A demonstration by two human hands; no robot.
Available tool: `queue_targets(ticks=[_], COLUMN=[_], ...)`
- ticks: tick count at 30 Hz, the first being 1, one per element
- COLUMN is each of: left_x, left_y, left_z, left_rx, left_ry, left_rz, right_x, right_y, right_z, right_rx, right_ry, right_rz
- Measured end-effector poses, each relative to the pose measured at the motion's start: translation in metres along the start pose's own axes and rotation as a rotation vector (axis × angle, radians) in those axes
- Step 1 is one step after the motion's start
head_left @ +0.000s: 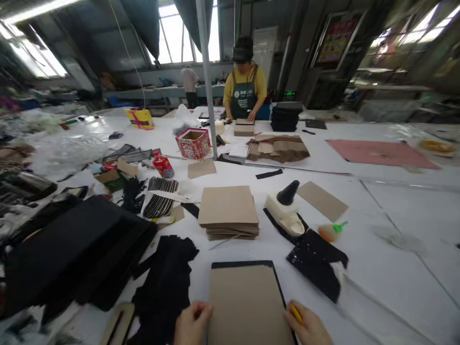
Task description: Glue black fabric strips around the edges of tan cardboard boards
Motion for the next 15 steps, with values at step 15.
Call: queue_targets(ticks=[15], left_x=[0.010], left_y=[-0.003], left_z=[-0.013], left_rx=[-0.056], left_ry=[0.008], left_rz=[-0.030], right_x=[0.003], right_y=[0.008], right_z=[-0.013], right_rx=[0.108], right_ry=[-0.015], right_rz=[0.070])
Point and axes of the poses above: each hand's wrist, its own z-axis away from the middle knuckle, its own x-axis out of the palm, y = z × x, the point moved 3 cm from there along -z, towards the middle knuckle, and after that the axes turned 1 degree about y, right-handed, at the moved point
